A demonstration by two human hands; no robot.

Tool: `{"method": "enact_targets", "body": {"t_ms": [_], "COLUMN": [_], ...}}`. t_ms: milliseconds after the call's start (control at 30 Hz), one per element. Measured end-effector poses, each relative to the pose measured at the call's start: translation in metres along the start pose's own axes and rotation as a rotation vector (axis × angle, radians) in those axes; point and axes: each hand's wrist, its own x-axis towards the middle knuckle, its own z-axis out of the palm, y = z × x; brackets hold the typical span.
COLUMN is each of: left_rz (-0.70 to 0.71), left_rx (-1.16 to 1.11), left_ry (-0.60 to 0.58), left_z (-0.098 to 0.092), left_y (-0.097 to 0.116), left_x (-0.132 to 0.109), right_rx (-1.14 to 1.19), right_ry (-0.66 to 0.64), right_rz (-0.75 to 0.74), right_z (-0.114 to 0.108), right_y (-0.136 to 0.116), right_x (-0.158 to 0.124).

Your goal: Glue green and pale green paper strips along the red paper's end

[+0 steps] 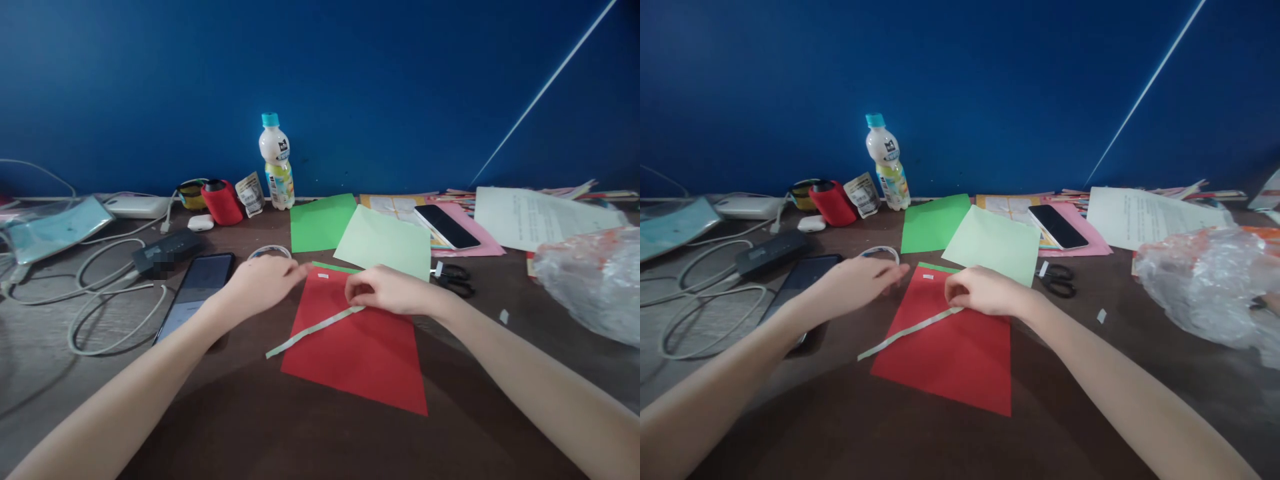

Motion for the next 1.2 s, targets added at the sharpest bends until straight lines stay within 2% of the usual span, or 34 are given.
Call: {"method": "enact_targets", "body": {"t_ms": [67, 133, 267, 367, 467, 533, 667, 800, 967, 1200], "left_rz": [-0.072, -0.058, -0.01, 0.01, 0.017, 0.094, 0.144, 0.186, 0.162, 0.181], "left_rx": [0.128, 0.228, 0.261, 0.164, -0.095, -0.287, -0.545, -0.797, -1.006, -1.074], "left_ry": [0.096, 0.1, -0.103, -0.106, -0.029, 0.012, 0.08, 0.038, 0.011, 0.002], "left_z": [-0.002, -0.002, 0.0, -0.001, -0.004, -0.005, 0.004, 0.018, 0.028, 0.028], "left_y": [-0.008, -0.018, -0.04, -0.045, -0.032, -0.017, 0.009, 0.018, 0.023, 0.024], "left_x": [0.003, 0.005, 0.01, 0.011, 0.009, 0.005, -0.001, -0.002, -0.002, -0.002], "right_rx": [-0.034, -0.048, 0.013, 0.002, -0.019, -0.011, 0.009, 0.069, 0.203, 0.335], "right_ry": [0.06, 0.132, 0.254, 0.347, 0.48, 0.554, 0.596, 0.601, 0.604, 0.59], "right_rz": [-0.024, -0.054, -0.016, -0.039, -0.132, -0.235, -0.411, -0.401, -0.352, -0.315], "right_z": [0.002, 0.004, 0.004, 0.005, 0.008, 0.01, 0.016, 0.019, 0.023, 0.029], "right_y": [0.001, 0.001, 0.001, 0.0, -0.004, -0.008, -0.015, -0.014, -0.013, -0.017], "right_x": [0.002, 0.003, 0.004, 0.004, 0.005, 0.004, 0.002, 0.001, 0.004, 0.004]}}
